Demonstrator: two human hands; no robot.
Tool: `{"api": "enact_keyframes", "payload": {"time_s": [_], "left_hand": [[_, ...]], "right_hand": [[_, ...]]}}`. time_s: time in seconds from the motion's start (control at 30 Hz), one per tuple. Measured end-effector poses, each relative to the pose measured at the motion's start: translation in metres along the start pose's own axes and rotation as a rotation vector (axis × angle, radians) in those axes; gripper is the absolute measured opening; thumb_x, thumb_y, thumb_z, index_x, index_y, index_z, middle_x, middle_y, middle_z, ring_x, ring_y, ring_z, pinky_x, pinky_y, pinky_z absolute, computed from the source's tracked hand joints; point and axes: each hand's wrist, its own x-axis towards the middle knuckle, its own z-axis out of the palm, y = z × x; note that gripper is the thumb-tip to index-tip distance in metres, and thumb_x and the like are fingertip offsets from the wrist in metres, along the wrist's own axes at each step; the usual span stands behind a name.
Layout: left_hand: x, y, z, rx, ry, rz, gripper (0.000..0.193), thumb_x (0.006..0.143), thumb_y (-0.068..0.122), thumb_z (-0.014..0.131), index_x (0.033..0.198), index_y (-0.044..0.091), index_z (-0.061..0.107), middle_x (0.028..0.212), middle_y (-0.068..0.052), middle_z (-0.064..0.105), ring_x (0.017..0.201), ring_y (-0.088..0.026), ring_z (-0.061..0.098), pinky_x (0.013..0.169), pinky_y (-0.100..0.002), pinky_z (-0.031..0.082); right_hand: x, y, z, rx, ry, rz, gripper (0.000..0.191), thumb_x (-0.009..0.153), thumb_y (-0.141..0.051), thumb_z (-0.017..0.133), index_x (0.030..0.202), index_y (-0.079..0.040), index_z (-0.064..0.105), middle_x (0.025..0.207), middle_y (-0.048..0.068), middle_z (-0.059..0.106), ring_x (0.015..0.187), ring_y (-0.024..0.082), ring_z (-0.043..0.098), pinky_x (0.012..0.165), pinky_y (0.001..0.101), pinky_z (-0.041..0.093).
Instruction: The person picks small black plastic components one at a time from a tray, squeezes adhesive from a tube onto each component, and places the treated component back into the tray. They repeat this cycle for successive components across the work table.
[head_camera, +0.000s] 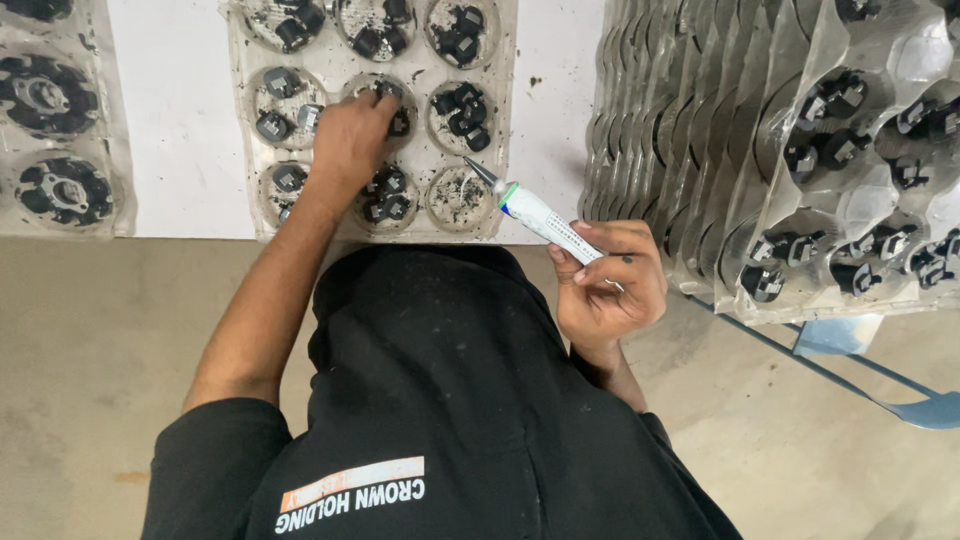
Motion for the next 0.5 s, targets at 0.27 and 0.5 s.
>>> {"api": "enact_keyframes", "payload": {"time_s": [0.27, 0.5], "left_hand": [[0.020, -0.006, 0.000, 0.117, -0.130, 0.192, 0.031, 0.079, 0.017, 0.084, 0.108, 0.014, 0.074, 0.107, -0.012, 0.068, 0.090, -0.033, 0.070, 0.077, -0.042, 0.059], [-0.016, 0.006, -0.016, -1.188, 0.252, -0.256, 0.042, 0.082, -0.007, 0.080, 0.119, 0.006, 0.066, 0.128, -0.013, 0.071, 0.106, -0.022, 0.075, 0.090, -0.032, 0.065]], "right_hand": [[-0.010, 0.008, -0.003, 0.054, 0.023, 0.035, 0.038, 0.087, 0.011, 0.083, 0.085, -0.007, 0.050, 0.107, 0.012, 0.066, 0.101, 0.027, 0.069, 0.079, 0.0338, 0.057], [-0.022, 0.038, 0.005, 0.360, 0.219, 0.305, 0.033, 0.096, 0.004, 0.077, 0.098, -0.008, 0.047, 0.113, 0.018, 0.067, 0.093, 0.022, 0.068, 0.081, 0.0323, 0.058]]}}
